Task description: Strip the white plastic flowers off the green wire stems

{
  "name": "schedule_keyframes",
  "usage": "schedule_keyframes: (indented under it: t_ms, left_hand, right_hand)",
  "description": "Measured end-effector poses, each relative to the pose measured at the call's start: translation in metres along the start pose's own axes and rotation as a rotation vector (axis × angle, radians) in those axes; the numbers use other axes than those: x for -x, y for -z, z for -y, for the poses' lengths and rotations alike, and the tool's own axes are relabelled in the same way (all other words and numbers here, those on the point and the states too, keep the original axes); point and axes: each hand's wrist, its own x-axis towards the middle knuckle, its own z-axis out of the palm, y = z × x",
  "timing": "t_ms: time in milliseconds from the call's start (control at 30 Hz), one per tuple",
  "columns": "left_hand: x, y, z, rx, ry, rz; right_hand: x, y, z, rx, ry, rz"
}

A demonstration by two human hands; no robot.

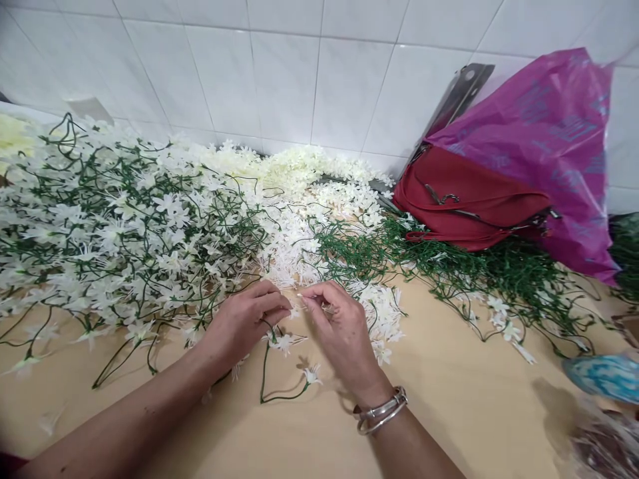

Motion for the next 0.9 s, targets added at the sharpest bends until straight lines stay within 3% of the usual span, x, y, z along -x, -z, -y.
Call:
schedule_keyframes:
  t_ms: [133,200,333,533,733,900]
  left_hand:
    - [-0.003,0.004,-0.001,0.259,0.052,-0.206]
    - [-0.004,0.007,-0.004,0.39,0.135,-0.241]
    - [-0.005,0.006,-0.011,0.599,0.248,-0.183]
    - [-0.004,0.005,-0.018,0.701,0.264,-0.136]
    - [-0.005,0.01,-0.022,0.903,0.253,0.04]
    - [-0.003,0.014,-0.019,0.965,0.244,0.155]
  right_hand:
    - [0.0,0.0,0.009,-0.198,-0.137,-0.106]
    - [0.001,0.0,0.013,-0.251,-0.156,-0.11]
    - [0.003,-0.003,0.019,-0.279,-0.085,-0.065]
    - [0.008,-0.009,0.024,-0.23,-0.042,-0.067]
    - [0.009,-0.009,0.025,-0.111,0.083,-0.108]
    - [0.005,-0.004,0.02,-0.392,-0.013,0.039]
